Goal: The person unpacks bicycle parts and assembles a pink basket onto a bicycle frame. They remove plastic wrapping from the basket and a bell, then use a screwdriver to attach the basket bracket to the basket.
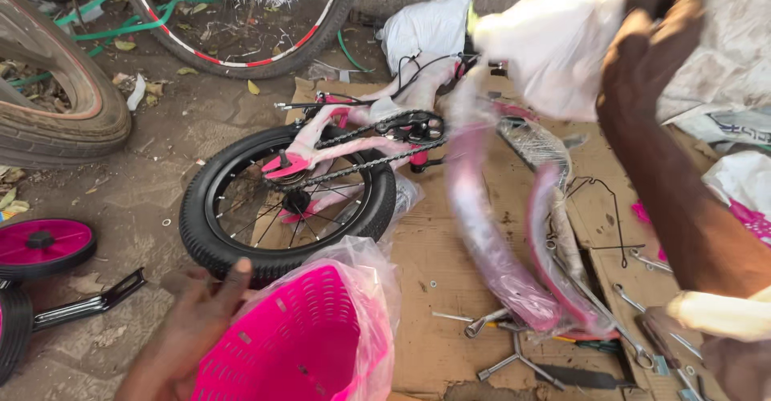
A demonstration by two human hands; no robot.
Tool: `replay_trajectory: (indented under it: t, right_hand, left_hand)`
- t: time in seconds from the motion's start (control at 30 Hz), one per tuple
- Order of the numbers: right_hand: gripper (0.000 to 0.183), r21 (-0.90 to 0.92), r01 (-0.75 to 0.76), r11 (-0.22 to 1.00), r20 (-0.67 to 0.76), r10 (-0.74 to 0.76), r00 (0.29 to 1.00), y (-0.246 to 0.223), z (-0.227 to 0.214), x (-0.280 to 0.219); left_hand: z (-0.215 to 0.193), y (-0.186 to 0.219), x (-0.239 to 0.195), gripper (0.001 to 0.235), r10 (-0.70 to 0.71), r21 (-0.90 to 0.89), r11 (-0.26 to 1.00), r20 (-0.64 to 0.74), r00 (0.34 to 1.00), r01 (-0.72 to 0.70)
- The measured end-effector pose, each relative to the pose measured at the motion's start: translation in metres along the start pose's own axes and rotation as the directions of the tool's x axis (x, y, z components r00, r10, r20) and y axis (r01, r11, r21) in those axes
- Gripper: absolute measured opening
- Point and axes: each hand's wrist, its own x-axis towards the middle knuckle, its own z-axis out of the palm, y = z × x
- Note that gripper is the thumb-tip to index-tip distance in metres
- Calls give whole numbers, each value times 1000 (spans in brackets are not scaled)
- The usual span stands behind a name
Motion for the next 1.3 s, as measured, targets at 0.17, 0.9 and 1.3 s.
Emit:
replay_trajectory:
  t: [0.17, 0.9, 1.3]
  right_hand:
    - [12, -22, 79, 997, -5, -79, 997, -80, -29, 34]
    - [28, -62, -665, 744, 214, 661, 720, -208, -91, -184]
    - [17, -172, -624, 762, 634, 570, 522, -196, -59, -203]
  left_hand:
    - [-12, 6, 28, 55, -35, -396, 906, 286, 957, 152]
    - [-105, 152, 132, 54, 587, -387, 630, -330, 739, -673]
    - [109, 57, -111, 18, 727, 231, 492, 420, 543, -839]
